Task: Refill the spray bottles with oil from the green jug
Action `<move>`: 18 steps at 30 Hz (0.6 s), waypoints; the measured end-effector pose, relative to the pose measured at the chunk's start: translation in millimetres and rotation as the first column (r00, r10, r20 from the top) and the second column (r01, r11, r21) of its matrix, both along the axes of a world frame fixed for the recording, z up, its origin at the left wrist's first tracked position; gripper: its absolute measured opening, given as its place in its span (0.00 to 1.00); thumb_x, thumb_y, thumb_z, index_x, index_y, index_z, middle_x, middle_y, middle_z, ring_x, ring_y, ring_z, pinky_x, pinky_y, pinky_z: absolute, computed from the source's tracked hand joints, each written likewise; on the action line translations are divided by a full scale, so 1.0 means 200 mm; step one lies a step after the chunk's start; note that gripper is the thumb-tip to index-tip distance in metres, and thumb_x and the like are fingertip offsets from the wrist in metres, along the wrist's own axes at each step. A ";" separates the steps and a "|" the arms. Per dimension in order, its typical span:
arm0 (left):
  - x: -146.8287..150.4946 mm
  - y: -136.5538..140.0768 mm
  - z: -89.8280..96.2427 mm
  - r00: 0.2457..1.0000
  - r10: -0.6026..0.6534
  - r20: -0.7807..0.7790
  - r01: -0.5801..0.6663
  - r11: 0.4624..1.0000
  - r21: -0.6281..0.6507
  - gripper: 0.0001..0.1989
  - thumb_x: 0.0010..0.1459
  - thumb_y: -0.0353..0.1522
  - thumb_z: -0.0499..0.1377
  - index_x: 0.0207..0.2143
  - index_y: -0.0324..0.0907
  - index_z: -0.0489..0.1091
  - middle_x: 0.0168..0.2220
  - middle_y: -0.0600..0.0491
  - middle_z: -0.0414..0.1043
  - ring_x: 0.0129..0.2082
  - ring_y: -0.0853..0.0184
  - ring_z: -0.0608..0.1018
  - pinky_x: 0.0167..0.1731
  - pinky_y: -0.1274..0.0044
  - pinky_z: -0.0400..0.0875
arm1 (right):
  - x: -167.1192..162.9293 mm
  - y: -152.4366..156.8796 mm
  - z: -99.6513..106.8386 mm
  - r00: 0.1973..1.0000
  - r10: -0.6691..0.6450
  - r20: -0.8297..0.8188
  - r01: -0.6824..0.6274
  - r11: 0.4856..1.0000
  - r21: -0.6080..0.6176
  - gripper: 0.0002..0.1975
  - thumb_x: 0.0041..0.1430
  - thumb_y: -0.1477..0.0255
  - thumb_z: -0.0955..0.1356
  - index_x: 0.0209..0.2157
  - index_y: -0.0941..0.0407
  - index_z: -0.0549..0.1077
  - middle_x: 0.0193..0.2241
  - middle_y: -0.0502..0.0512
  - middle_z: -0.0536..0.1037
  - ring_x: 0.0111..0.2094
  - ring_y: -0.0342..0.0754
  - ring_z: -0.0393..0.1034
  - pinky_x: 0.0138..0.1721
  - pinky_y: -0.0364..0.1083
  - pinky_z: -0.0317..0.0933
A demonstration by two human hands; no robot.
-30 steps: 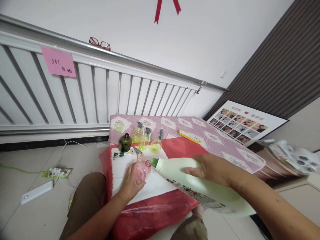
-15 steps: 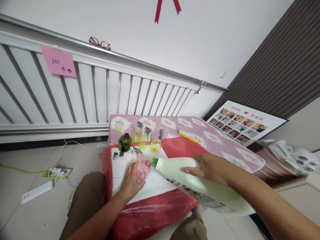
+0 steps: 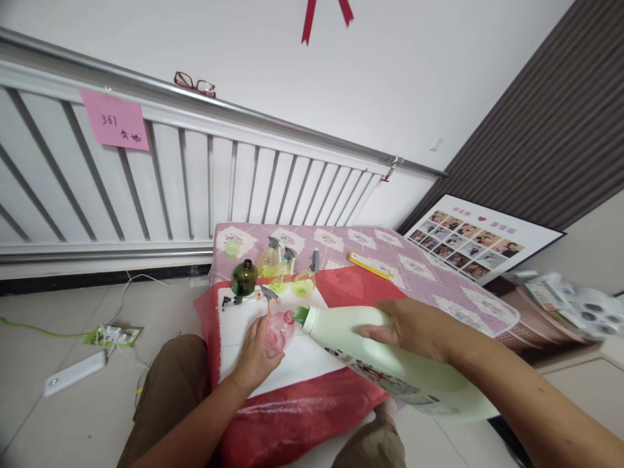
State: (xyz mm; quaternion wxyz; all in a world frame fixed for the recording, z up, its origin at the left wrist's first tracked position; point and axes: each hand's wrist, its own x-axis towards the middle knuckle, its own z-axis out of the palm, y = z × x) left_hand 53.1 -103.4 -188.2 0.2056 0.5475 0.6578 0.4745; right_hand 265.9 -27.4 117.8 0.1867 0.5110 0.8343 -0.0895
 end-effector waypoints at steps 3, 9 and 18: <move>0.00 0.00 0.00 1.000 0.003 -0.003 -0.003 1.000 0.005 0.46 0.44 0.30 0.63 0.65 0.39 0.50 0.62 0.41 0.59 0.63 0.52 0.62 0.64 0.63 0.55 | 0.00 0.00 0.00 1.000 0.003 0.003 -0.003 1.000 0.002 0.26 0.58 0.45 0.61 0.33 0.54 0.71 0.33 0.59 0.80 0.34 0.56 0.74 0.34 0.50 0.60; 0.00 -0.01 0.00 1.000 0.012 -0.004 -0.012 1.000 0.016 0.46 0.44 0.30 0.63 0.66 0.41 0.49 0.62 0.42 0.59 0.63 0.52 0.62 0.64 0.63 0.56 | 0.00 0.00 0.01 1.000 0.009 0.017 -0.009 1.000 0.008 0.25 0.57 0.45 0.62 0.33 0.53 0.71 0.34 0.59 0.80 0.35 0.56 0.74 0.34 0.50 0.60; 0.00 0.00 0.00 1.000 0.007 0.000 -0.007 1.000 0.024 0.46 0.44 0.29 0.63 0.65 0.42 0.49 0.61 0.42 0.59 0.62 0.52 0.63 0.64 0.61 0.56 | 0.02 0.01 0.00 1.000 0.001 -0.009 -0.001 1.000 -0.004 0.25 0.57 0.45 0.62 0.34 0.53 0.72 0.33 0.57 0.81 0.34 0.56 0.75 0.34 0.50 0.61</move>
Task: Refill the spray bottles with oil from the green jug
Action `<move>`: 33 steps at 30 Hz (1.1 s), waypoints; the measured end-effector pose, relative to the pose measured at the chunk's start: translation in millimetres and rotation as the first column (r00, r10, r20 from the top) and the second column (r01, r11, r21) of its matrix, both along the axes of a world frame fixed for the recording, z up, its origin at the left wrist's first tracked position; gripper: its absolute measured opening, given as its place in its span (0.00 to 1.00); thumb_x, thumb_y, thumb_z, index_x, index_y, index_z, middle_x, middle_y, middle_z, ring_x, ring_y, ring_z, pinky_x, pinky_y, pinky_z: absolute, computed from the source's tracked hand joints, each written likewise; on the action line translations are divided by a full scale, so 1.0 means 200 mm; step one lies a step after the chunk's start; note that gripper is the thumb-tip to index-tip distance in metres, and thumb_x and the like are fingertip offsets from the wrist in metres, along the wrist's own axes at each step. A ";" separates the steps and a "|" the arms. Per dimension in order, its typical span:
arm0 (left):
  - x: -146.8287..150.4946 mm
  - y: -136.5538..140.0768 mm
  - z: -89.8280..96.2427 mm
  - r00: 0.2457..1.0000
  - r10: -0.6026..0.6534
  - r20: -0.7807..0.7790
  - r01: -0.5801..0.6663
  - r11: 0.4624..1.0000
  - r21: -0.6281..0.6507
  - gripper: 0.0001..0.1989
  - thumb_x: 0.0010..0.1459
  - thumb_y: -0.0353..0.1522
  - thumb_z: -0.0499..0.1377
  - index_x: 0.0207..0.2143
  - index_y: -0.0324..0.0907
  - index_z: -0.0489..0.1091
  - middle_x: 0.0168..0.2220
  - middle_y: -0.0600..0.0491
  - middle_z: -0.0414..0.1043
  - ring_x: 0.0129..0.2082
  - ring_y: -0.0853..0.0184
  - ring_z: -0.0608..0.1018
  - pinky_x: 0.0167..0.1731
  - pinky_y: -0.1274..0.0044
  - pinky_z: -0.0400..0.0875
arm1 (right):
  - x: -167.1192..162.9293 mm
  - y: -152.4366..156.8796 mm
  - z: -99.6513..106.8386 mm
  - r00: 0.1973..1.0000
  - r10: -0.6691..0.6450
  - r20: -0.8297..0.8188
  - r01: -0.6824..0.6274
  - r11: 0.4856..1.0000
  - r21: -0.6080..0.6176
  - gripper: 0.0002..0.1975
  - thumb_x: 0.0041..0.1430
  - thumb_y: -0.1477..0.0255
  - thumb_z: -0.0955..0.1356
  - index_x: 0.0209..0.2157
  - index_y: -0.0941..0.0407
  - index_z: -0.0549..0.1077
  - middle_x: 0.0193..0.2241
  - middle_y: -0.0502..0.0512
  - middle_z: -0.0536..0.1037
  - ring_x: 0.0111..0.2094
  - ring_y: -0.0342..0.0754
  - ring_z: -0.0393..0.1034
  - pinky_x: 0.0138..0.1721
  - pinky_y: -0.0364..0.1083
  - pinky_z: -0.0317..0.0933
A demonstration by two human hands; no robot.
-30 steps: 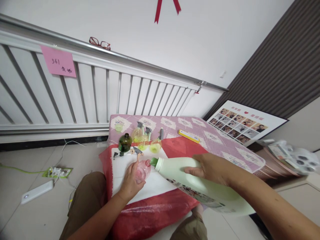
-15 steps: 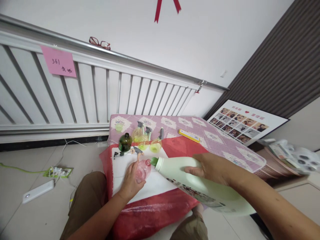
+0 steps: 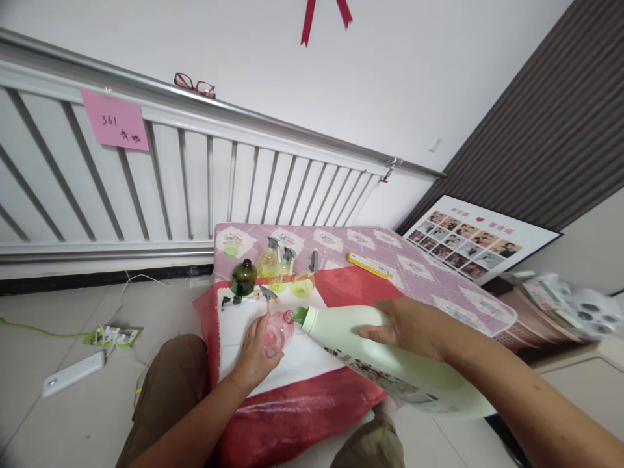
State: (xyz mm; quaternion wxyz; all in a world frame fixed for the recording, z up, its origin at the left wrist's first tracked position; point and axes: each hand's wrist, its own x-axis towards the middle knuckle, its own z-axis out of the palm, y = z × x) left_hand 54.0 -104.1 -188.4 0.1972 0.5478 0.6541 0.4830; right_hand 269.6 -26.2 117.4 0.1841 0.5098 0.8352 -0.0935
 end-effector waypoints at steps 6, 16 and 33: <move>0.00 0.00 0.00 1.000 -0.001 0.002 0.001 1.000 -0.018 0.46 0.44 0.30 0.63 0.65 0.39 0.50 0.62 0.41 0.59 0.63 0.52 0.62 0.64 0.62 0.55 | -0.01 -0.01 0.00 1.000 0.006 0.016 -0.006 1.000 0.018 0.25 0.57 0.45 0.62 0.34 0.53 0.72 0.33 0.58 0.81 0.35 0.57 0.75 0.34 0.50 0.60; 0.00 0.00 -0.01 1.000 -0.008 -0.003 0.008 1.000 -0.007 0.46 0.45 0.30 0.63 0.66 0.39 0.49 0.62 0.41 0.58 0.63 0.52 0.61 0.65 0.62 0.55 | -0.02 -0.02 0.01 1.000 0.009 0.013 -0.009 1.000 0.014 0.25 0.57 0.46 0.62 0.33 0.53 0.72 0.34 0.59 0.81 0.35 0.57 0.74 0.34 0.50 0.60; -0.01 0.00 -0.01 1.000 0.002 -0.001 -0.002 1.000 0.005 0.47 0.44 0.30 0.64 0.65 0.40 0.50 0.62 0.41 0.59 0.63 0.51 0.62 0.64 0.62 0.56 | -0.03 -0.03 0.02 1.000 -0.002 0.019 0.001 1.000 0.023 0.23 0.57 0.47 0.62 0.32 0.53 0.71 0.33 0.59 0.80 0.34 0.57 0.74 0.33 0.50 0.59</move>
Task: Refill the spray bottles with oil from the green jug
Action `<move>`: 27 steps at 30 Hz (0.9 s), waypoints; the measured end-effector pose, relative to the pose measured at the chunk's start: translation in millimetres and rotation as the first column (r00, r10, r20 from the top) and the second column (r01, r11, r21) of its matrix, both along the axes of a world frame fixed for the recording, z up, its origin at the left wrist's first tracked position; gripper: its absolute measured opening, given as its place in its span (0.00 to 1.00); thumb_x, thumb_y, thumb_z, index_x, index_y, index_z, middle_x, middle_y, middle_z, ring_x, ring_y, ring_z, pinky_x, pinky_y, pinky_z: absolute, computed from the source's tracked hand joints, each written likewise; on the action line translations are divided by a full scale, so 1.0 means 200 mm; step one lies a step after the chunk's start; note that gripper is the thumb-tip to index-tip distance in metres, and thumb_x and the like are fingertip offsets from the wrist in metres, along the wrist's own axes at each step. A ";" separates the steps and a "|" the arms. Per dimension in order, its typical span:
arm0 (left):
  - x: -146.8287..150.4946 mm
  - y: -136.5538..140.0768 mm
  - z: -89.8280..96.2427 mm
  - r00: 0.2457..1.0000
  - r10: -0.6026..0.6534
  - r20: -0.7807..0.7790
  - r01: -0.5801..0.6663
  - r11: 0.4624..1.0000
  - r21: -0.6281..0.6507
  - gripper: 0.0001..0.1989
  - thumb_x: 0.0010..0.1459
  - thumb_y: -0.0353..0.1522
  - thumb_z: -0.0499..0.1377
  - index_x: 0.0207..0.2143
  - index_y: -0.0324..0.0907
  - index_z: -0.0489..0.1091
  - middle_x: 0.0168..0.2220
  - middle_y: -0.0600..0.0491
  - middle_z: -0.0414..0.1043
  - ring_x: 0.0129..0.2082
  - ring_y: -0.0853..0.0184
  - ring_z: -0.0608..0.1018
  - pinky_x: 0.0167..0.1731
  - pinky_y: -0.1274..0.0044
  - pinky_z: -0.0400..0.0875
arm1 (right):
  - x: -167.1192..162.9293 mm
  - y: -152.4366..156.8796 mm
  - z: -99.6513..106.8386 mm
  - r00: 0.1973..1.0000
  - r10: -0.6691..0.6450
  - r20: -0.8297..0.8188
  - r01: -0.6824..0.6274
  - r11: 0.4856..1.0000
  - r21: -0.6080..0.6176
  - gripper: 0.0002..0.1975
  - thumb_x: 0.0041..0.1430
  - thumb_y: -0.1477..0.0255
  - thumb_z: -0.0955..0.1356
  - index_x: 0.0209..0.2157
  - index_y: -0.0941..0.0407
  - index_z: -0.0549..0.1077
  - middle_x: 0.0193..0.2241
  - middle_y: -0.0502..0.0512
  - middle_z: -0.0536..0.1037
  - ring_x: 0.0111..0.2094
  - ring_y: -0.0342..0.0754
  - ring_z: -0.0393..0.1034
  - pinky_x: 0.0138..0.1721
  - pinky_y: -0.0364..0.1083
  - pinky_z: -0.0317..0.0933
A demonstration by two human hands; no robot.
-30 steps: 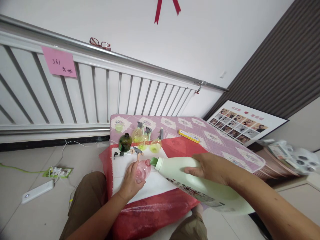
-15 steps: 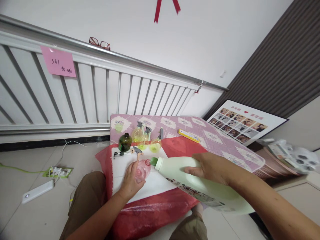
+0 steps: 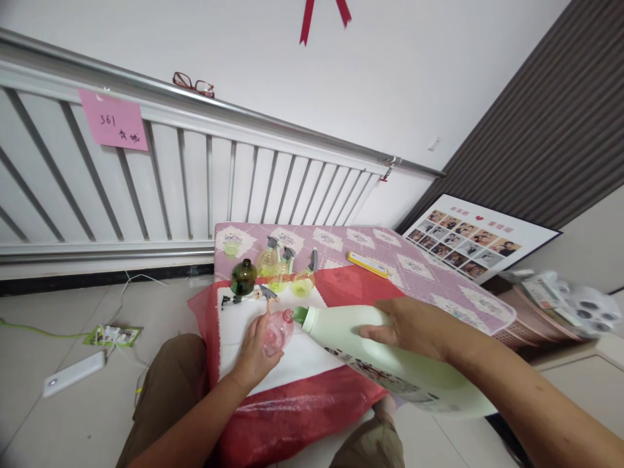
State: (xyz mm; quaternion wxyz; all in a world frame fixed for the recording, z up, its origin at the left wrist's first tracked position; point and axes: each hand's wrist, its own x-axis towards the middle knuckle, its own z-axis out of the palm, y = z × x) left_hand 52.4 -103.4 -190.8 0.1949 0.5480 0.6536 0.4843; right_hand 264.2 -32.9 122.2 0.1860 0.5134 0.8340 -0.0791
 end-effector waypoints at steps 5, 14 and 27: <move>0.00 0.00 0.00 1.000 -0.002 0.001 0.002 1.000 0.003 0.47 0.44 0.30 0.64 0.66 0.42 0.49 0.62 0.42 0.59 0.63 0.52 0.62 0.64 0.61 0.56 | 0.01 0.01 -0.01 1.000 0.011 0.015 -0.011 1.000 0.005 0.24 0.57 0.46 0.62 0.33 0.54 0.72 0.34 0.60 0.80 0.35 0.57 0.74 0.34 0.50 0.60; 0.00 0.00 -0.02 1.000 0.009 -0.016 -0.008 0.999 0.031 0.47 0.44 0.30 0.65 0.65 0.41 0.50 0.62 0.41 0.59 0.63 0.51 0.63 0.64 0.61 0.57 | 0.01 0.01 -0.01 0.999 0.021 0.026 -0.021 1.000 0.007 0.24 0.57 0.46 0.61 0.33 0.54 0.71 0.33 0.59 0.80 0.34 0.56 0.74 0.33 0.49 0.59; 0.00 0.00 0.00 1.000 -0.003 0.012 0.003 1.000 -0.008 0.46 0.44 0.30 0.65 0.65 0.39 0.51 0.62 0.40 0.59 0.63 0.51 0.62 0.64 0.62 0.57 | 0.01 0.01 -0.01 1.000 0.001 -0.008 -0.001 1.000 0.005 0.24 0.56 0.46 0.63 0.32 0.53 0.72 0.32 0.58 0.80 0.33 0.56 0.74 0.32 0.49 0.59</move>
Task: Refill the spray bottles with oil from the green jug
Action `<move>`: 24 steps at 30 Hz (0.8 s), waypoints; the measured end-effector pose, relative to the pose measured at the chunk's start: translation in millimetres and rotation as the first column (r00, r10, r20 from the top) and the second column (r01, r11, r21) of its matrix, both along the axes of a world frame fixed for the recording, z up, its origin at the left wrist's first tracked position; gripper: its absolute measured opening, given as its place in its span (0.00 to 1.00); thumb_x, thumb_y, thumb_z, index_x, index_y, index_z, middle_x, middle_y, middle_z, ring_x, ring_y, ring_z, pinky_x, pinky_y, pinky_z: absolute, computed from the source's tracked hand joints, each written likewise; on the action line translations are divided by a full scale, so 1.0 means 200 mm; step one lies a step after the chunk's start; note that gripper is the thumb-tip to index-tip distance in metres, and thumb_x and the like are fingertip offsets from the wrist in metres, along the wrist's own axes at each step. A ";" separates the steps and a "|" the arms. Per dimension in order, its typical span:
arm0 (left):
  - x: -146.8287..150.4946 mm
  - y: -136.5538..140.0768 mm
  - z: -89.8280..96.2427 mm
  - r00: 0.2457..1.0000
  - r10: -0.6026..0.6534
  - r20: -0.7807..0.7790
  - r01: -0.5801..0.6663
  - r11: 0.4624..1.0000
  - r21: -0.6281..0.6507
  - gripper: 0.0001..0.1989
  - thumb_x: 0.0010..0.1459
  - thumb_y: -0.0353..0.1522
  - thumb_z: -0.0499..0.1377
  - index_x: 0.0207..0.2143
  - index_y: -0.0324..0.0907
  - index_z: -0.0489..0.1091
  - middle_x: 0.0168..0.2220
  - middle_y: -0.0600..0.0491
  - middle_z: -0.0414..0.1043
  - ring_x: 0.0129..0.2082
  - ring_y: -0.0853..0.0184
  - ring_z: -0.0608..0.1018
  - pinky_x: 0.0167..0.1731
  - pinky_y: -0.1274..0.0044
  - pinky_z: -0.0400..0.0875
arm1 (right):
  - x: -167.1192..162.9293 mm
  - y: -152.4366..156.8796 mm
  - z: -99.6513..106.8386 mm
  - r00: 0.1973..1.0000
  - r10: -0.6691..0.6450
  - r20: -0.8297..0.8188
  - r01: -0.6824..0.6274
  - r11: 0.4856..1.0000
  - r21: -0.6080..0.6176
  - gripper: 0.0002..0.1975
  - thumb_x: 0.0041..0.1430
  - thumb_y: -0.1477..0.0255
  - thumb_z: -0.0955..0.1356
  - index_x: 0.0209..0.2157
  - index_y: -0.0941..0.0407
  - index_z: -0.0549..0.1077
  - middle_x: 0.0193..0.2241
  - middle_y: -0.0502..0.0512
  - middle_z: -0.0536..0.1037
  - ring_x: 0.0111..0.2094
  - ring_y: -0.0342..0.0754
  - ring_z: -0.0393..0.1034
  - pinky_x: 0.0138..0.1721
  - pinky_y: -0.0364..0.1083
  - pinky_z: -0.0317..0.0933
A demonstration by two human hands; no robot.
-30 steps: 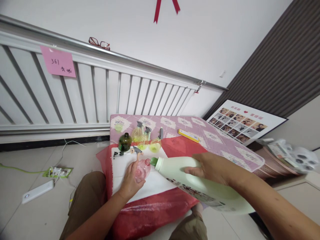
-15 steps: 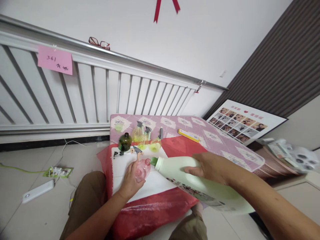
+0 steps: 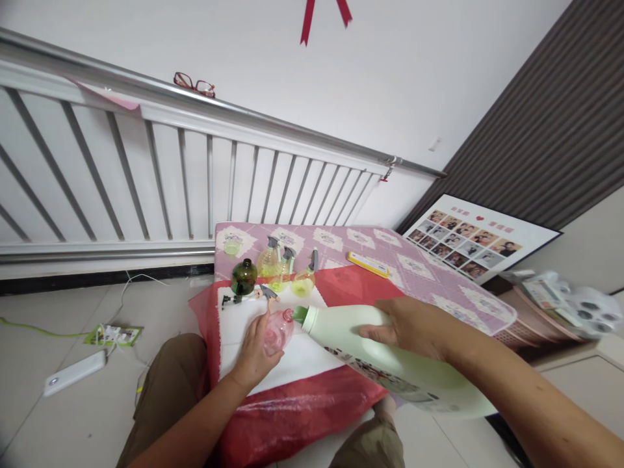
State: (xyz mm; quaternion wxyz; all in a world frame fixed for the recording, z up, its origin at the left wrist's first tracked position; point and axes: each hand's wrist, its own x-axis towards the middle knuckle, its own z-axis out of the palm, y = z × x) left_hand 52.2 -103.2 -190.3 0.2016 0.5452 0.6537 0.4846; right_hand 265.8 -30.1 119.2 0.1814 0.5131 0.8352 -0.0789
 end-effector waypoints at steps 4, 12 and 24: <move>0.00 0.00 0.00 1.000 -0.003 -0.007 0.003 1.000 0.005 0.46 0.45 0.30 0.64 0.66 0.38 0.50 0.63 0.40 0.58 0.64 0.51 0.61 0.64 0.63 0.56 | 0.00 0.00 0.00 1.000 -0.005 0.007 0.005 1.000 0.006 0.23 0.56 0.47 0.63 0.32 0.53 0.71 0.32 0.58 0.80 0.33 0.56 0.74 0.33 0.50 0.59; 0.00 0.00 0.00 1.000 0.003 -0.001 -0.003 1.000 0.009 0.47 0.44 0.31 0.65 0.65 0.40 0.51 0.62 0.41 0.60 0.63 0.51 0.63 0.64 0.63 0.57 | -0.01 -0.01 0.01 0.999 0.011 0.050 -0.012 1.000 0.014 0.23 0.57 0.47 0.61 0.33 0.53 0.70 0.34 0.59 0.80 0.35 0.57 0.73 0.34 0.50 0.59; 0.00 0.00 -0.01 1.000 0.021 -0.018 -0.020 0.999 0.036 0.47 0.44 0.31 0.65 0.66 0.41 0.49 0.62 0.41 0.60 0.63 0.51 0.63 0.63 0.61 0.58 | 0.00 0.00 0.00 0.999 0.016 0.036 -0.016 1.000 0.008 0.24 0.58 0.46 0.62 0.33 0.53 0.71 0.33 0.58 0.80 0.34 0.56 0.74 0.34 0.50 0.59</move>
